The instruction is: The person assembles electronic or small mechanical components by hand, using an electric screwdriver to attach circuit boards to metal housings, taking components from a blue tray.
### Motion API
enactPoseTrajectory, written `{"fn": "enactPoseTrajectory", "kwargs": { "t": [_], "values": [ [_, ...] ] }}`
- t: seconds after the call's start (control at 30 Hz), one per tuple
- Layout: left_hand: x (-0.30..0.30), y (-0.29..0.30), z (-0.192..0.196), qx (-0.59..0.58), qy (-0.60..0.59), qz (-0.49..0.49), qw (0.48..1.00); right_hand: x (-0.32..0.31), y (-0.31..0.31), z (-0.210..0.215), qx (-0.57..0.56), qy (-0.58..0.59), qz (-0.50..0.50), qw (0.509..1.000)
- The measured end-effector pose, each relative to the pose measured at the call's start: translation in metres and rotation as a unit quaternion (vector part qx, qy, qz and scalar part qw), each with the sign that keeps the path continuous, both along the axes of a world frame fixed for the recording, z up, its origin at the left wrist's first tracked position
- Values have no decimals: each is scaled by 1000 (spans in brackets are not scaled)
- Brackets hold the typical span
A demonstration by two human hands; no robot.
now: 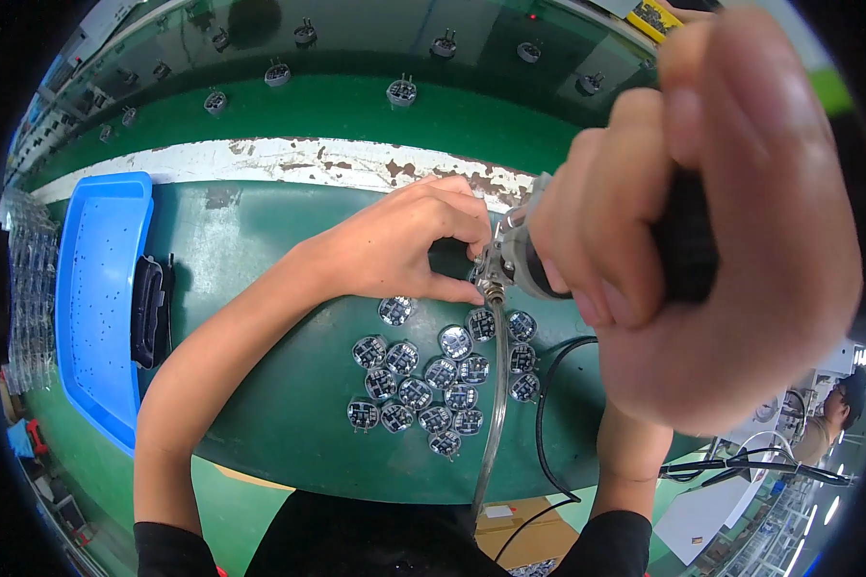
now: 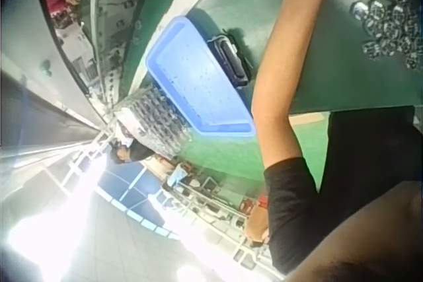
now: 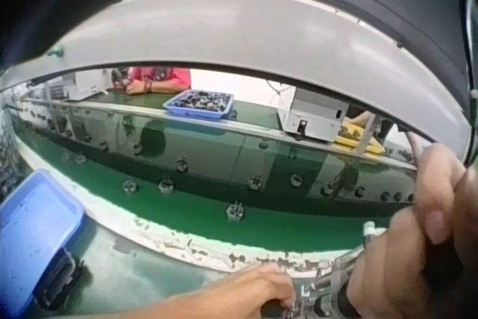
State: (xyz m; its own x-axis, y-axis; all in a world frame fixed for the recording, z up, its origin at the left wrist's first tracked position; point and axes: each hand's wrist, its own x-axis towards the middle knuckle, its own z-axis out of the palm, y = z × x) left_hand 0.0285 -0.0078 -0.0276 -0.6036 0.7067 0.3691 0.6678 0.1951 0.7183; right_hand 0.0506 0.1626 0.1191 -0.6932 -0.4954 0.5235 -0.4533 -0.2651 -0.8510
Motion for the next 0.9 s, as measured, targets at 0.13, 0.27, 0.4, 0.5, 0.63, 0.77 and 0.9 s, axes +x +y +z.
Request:
{"fn": "enactPoseTrajectory", "kwargs": {
  "t": [0.13,0.27,0.4,0.5,0.63,0.77,0.9],
  "values": [
    [0,3,1,15,9,-10,1000,6,-1,4,23,-16,-60,998],
    [-2,1,1,10,-15,-10,1000,26,0,12,-50,-35,-49,997],
    [-3,-1,-1,19,14,-14,1000,34,42,42,35,98,34,994],
    [-4,-1,-5,14,23,-15,1000,48,19,19,-11,121,-73,990],
    [-3,1,-1,15,22,-17,999,43,21,13,-47,46,-70,995],
    [-3,-1,0,3,11,-16,1000,33,27,3,-39,7,-51,998],
    [-3,-1,-1,4,11,-13,1000,32,25,1,-40,2,-58,998]
  ]
}}
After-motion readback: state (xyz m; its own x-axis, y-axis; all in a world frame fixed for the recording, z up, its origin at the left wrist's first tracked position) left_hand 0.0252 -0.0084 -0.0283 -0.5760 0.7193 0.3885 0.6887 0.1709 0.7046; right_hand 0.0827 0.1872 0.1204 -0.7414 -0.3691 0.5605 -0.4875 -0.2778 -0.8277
